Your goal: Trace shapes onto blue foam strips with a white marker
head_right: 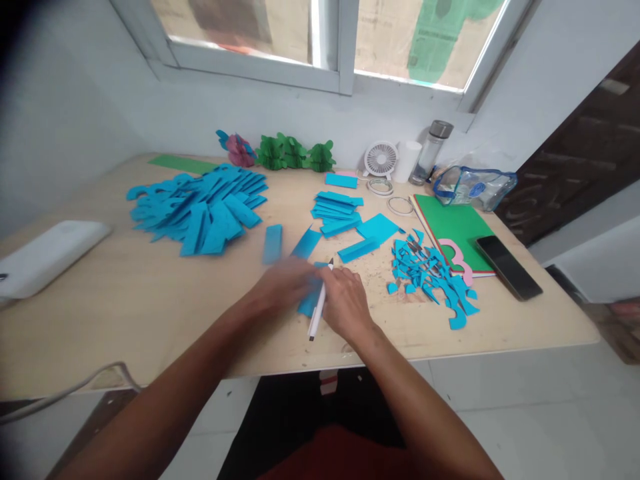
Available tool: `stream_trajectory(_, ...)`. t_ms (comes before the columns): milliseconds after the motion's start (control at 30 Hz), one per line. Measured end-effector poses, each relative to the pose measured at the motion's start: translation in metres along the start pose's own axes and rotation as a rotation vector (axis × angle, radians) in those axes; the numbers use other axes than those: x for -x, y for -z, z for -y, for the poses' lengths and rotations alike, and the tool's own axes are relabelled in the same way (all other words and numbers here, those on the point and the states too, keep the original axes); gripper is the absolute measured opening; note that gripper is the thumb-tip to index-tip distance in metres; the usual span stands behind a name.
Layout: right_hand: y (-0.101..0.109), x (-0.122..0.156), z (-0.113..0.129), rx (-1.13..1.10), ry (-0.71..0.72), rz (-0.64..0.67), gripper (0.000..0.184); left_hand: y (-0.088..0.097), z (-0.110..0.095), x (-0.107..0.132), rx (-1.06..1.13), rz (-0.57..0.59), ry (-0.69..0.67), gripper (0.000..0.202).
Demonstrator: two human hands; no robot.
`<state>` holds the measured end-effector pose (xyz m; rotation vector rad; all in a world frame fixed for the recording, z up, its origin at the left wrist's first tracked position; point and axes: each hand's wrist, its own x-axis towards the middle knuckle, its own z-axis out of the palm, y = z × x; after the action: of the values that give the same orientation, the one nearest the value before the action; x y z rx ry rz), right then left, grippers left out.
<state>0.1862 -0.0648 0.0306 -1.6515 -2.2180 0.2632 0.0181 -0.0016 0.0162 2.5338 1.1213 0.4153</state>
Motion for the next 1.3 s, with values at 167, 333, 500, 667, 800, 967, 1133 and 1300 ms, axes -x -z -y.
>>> stream_trajectory(167,-0.003,0.004,-0.003,-0.029,-0.014,-0.030,0.034,0.001,0.000,-0.001,0.010,0.009,0.008,0.016)
stream_trajectory(333,-0.003,0.003,-0.006,-0.064,0.007,-0.047,0.037,0.000,0.000,-0.001,0.010,-0.004,0.001,0.016)
stream_trajectory(500,-0.003,-0.003,-0.007,-0.074,0.000,0.001,0.037,-0.002,0.002,-0.001,-0.005,-0.025,-0.013,0.013)
stream_trajectory(667,-0.006,-0.006,-0.010,-0.093,-0.028,0.016,0.035,-0.001,0.002,0.000,-0.003,-0.029,-0.011,0.013)
stream_trajectory(800,-0.008,-0.006,-0.013,-0.108,-0.031,0.004,0.036,0.000,0.000,0.000,0.006,-0.020,0.001,0.014)
stream_trajectory(967,-0.009,-0.005,-0.014,-0.115,-0.032,-0.005,0.031,-0.001,0.001,-0.001,0.004,-0.005,0.010,0.015)
stream_trajectory(1133,-0.007,-0.004,-0.011,-0.075,-0.037,0.008,0.029,-0.003,0.003,-0.001,0.006,-0.024,0.000,0.016)
stream_trajectory(1300,-0.005,-0.002,-0.009,-0.066,-0.012,0.006,0.032,-0.007,0.005,-0.001,0.001,-0.037,-0.020,0.016)
